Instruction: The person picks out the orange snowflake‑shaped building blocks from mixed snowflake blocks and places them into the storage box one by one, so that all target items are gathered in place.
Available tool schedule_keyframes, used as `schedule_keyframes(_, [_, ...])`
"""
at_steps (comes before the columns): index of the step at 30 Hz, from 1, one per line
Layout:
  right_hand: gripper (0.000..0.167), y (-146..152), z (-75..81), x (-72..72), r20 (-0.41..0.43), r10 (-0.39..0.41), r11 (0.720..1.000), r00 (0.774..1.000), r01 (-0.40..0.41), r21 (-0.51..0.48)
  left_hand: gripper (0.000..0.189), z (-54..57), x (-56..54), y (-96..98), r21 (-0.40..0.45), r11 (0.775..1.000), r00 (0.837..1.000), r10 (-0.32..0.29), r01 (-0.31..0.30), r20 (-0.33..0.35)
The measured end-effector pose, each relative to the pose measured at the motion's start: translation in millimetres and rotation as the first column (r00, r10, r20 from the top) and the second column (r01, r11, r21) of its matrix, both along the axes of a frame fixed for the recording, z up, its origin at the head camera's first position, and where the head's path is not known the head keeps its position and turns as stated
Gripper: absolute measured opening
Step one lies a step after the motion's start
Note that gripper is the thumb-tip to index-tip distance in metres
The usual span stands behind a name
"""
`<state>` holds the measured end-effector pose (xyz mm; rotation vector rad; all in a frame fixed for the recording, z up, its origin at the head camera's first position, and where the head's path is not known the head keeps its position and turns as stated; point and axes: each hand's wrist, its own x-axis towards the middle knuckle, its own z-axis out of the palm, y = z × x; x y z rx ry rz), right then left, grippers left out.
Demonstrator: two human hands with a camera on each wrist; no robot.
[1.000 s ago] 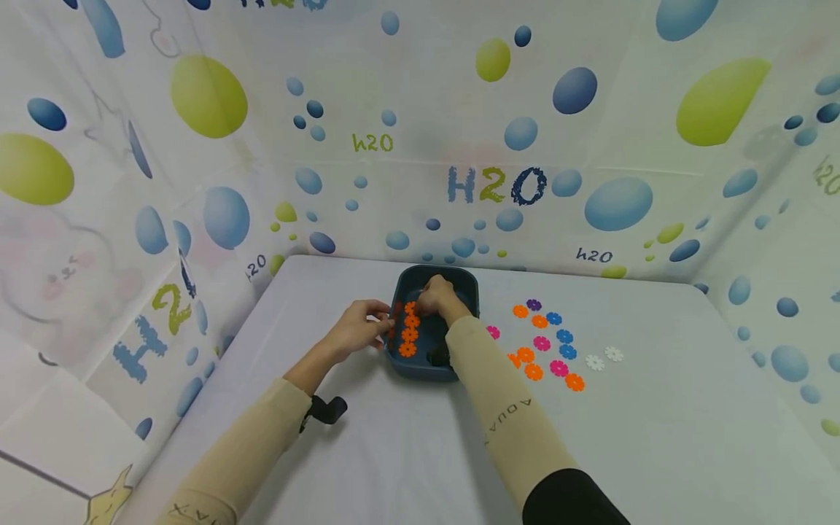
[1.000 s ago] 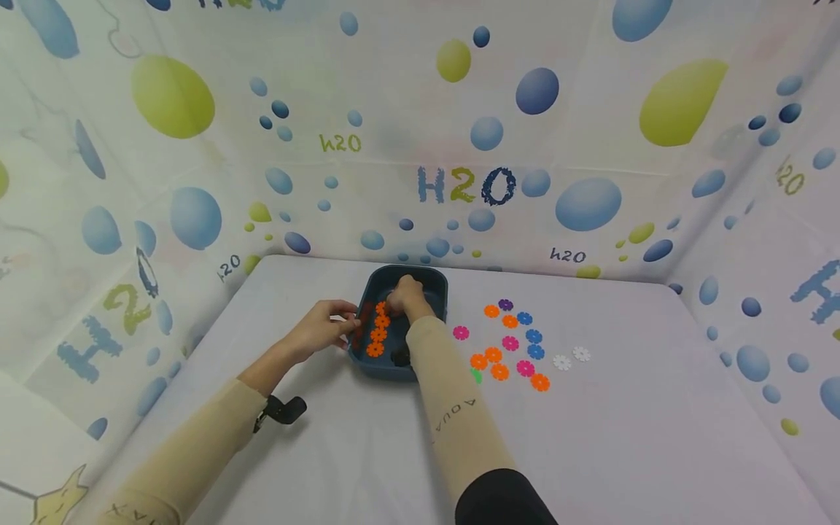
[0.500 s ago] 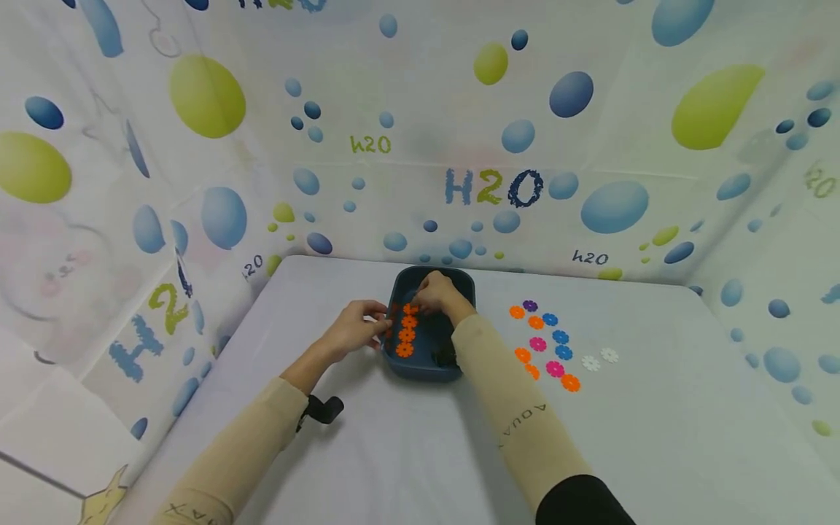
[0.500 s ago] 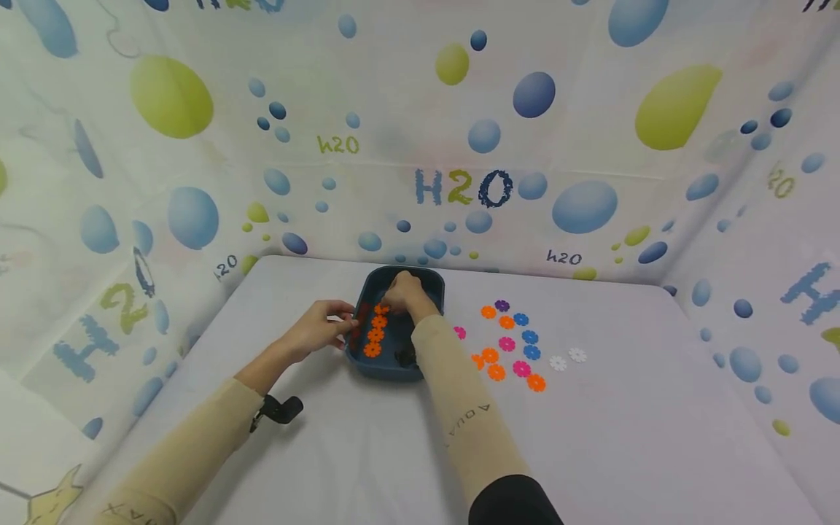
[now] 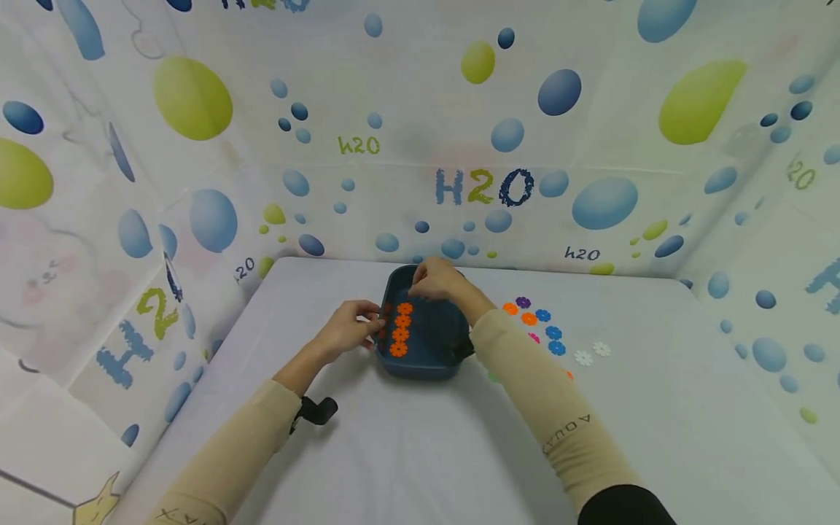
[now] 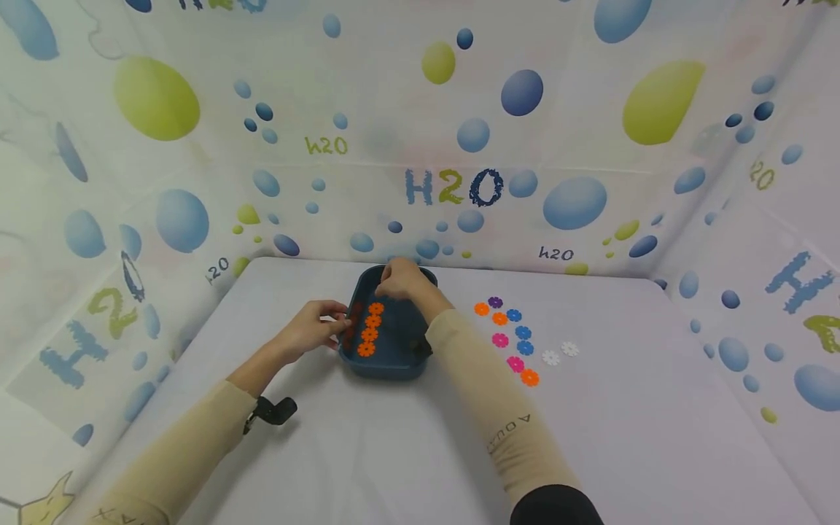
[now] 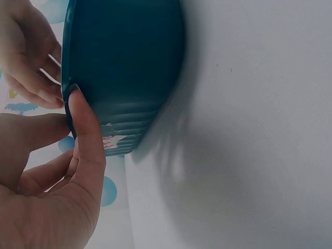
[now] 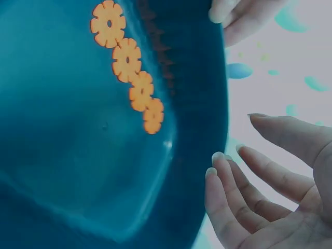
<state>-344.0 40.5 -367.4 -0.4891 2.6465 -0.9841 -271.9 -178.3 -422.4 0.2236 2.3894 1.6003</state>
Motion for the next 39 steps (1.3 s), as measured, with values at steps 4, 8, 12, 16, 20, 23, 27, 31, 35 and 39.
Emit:
schedule_keyframes(4, [0.023,8.2,11.1,5.4,-0.034,0.034,0.999,0.999,-0.034,0.008,0.037,-1.3,-1.7,0.8,-0.007,1.0,1.0,-0.003,0.003,-0.007])
schedule_keyframes(8, [0.023,19.8,18.9,11.9,-0.055,0.057,0.998,0.997,-0.058,-0.017,0.038,-0.9,-2.6,2.1,-0.015,1.0,1.0,0.004,-0.005,-0.007])
schedule_keyframes(12, [0.024,34.0,21.8,17.5,-0.06,0.073,0.997,0.996,-0.075,-0.028,0.039,-1.7,-4.4,3.1,-0.016,1.0,1.0,0.014,-0.014,-0.008])
schedule_keyframes(16, [0.026,50.0,23.6,22.2,-0.068,0.084,0.996,0.994,-0.085,-0.009,0.04,-4.2,-7.0,4.8,0.004,1.0,1.0,0.021,-0.021,-0.003])
schedule_keyframes(20, [0.028,65.2,24.5,26.1,-0.07,0.095,0.995,0.993,-0.096,-0.005,0.037,-5.2,-7.7,6.5,0.016,0.999,0.999,0.033,-0.033,0.003])
schedule_keyframes(23, [0.028,76.5,25.2,28.9,-0.076,0.099,0.995,0.992,-0.1,-0.013,0.036,-4.5,-7.9,7.6,0.015,0.999,0.999,0.035,-0.035,-0.002])
schedule_keyframes(27, [0.028,91.6,26.4,34.7,-0.079,0.1,0.994,0.992,-0.103,-0.026,0.038,-3.9,-8.3,7.2,0.013,1.0,1.0,0.028,-0.028,-0.011])
schedule_keyframes(31, [0.029,109.0,26.4,39.3,-0.085,0.088,0.995,0.993,-0.09,-0.029,0.037,-3.2,-8.3,7.3,0.012,0.999,1.0,0.03,-0.03,-0.009])
schedule_keyframes(35, [0.03,128.2,25.7,43.5,-0.109,0.077,0.997,0.991,-0.079,-0.021,0.036,-3.0,-8.1,7.3,0.01,0.999,0.999,0.032,-0.032,-0.01])
schedule_keyframes(39, [0.029,149.5,25.2,49.3,-0.123,0.068,0.998,0.99,-0.069,-0.002,0.037,-3.3,-8.7,7.3,0.004,0.999,0.999,0.032,-0.032,-0.013])
